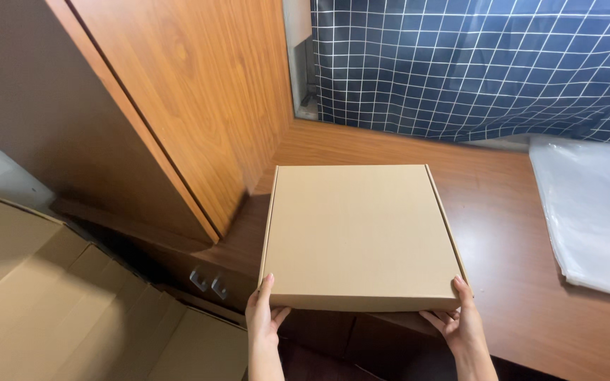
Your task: The person unfolds a dark t-shirt on a wooden table, smooths it out, and then hangs it on a metal clothing rack. They then retrieve a cardboard box, open it to remove a plastic-wrapped item, and place the empty box back on a stack. Finally, they place the wrapped item into a larger plastic bag on the table.
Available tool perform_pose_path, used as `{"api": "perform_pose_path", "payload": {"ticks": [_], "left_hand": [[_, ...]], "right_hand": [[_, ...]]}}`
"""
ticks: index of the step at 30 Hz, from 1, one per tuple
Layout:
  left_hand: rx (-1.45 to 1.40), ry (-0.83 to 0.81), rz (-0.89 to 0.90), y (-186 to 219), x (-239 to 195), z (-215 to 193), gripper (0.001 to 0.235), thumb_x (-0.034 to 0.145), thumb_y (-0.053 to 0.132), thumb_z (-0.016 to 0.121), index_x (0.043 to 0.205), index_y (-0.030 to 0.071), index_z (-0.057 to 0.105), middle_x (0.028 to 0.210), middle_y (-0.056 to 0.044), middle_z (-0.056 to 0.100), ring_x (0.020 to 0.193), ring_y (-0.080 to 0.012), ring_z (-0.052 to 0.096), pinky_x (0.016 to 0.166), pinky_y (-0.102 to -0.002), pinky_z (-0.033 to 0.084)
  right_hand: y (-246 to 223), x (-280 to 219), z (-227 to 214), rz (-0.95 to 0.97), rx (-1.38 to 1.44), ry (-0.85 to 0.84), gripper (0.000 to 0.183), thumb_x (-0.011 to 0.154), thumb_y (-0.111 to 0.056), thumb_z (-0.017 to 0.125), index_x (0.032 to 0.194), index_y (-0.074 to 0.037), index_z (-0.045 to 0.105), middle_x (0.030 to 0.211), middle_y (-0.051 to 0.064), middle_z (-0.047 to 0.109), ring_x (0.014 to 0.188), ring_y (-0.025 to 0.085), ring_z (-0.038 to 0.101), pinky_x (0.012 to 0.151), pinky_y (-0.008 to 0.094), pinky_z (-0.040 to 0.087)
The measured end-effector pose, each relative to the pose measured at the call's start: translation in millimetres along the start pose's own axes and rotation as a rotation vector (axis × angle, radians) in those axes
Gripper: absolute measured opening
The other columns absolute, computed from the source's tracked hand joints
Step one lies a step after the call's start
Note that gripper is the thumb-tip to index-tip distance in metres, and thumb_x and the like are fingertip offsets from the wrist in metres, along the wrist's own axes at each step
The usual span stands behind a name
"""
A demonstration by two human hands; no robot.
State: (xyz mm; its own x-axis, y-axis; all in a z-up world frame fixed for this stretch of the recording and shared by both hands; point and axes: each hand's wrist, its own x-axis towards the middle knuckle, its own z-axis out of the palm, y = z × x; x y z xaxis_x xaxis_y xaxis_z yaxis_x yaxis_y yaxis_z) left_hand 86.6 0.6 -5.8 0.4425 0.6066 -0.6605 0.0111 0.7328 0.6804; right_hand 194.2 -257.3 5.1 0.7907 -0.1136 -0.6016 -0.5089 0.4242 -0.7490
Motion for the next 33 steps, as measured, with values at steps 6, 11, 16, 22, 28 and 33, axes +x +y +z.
{"api": "perform_pose_path", "payload": {"ticks": [6, 11, 16, 22, 28, 33], "left_hand": [[-0.031, 0.032, -0.013, 6, 24, 23, 0.053, 0.066, 0.032, 0.066, 0.111, 0.008, 0.052, 0.106, -0.012, 0.056, 0.091, -0.0305, 0.056, 0.076, -0.04, 0.05], [0.016, 0.041, -0.035, 26, 39, 40, 0.053, 0.066, 0.034, 0.066, 0.111, 0.008, 0.052, 0.108, -0.01, 0.055, 0.094, -0.0294, 0.054, 0.08, -0.04, 0.049], [0.039, 0.032, -0.055, 47, 71, 59, 0.057, 0.066, 0.032, 0.065, 0.115, 0.008, 0.049, 0.112, -0.011, 0.052, 0.097, -0.0314, 0.053, 0.083, -0.042, 0.048], [-0.009, -0.094, -0.072, 83, 114, 81, 0.054, 0.071, 0.028, 0.061, 0.119, 0.008, 0.048, 0.117, -0.01, 0.047, 0.102, -0.0331, 0.045, 0.084, -0.042, 0.044], [-0.049, -0.19, -0.143, 99, 177, 89, 0.045, 0.067, 0.02, 0.061, 0.109, 0.007, 0.05, 0.105, -0.018, 0.045, 0.099, -0.0294, 0.045, 0.086, -0.043, 0.044], [0.161, -0.359, -0.062, 103, 228, 83, 0.016, 0.073, 0.017, 0.062, 0.086, 0.008, 0.057, 0.101, -0.012, 0.053, 0.092, -0.0283, 0.051, 0.08, -0.039, 0.044]], "right_hand": [[-9, 29, 16, 0.007, -0.044, 0.006, 0.05, 0.079, -0.036, 0.05, 0.126, -0.022, 0.039, 0.122, 0.016, 0.036, 0.108, 0.037, 0.043, 0.083, 0.048, 0.045], [-16, 31, 43, -0.003, -0.051, 0.003, 0.05, 0.08, -0.035, 0.048, 0.127, -0.021, 0.037, 0.124, 0.013, 0.036, 0.109, 0.035, 0.043, 0.084, 0.048, 0.044], [-20, 46, 71, 0.0, -0.04, 0.019, 0.052, 0.08, -0.035, 0.047, 0.128, -0.021, 0.036, 0.12, 0.015, 0.039, 0.104, 0.034, 0.044, 0.085, 0.05, 0.043], [-12, 102, 79, -0.048, -0.27, -0.02, 0.047, 0.083, -0.038, 0.043, 0.125, -0.016, 0.042, 0.107, 0.008, 0.045, 0.095, 0.024, 0.047, 0.075, 0.038, 0.038], [-7, 161, 76, 0.012, -0.273, -0.071, 0.032, 0.077, -0.037, 0.044, 0.102, -0.018, 0.045, 0.105, 0.008, 0.055, 0.087, 0.026, 0.052, 0.074, 0.039, 0.031], [-24, 168, 85, 0.026, -0.305, -0.118, 0.03, 0.078, -0.029, 0.052, 0.103, -0.012, 0.05, 0.108, 0.012, 0.05, 0.098, 0.031, 0.053, 0.08, 0.043, 0.04]]}}
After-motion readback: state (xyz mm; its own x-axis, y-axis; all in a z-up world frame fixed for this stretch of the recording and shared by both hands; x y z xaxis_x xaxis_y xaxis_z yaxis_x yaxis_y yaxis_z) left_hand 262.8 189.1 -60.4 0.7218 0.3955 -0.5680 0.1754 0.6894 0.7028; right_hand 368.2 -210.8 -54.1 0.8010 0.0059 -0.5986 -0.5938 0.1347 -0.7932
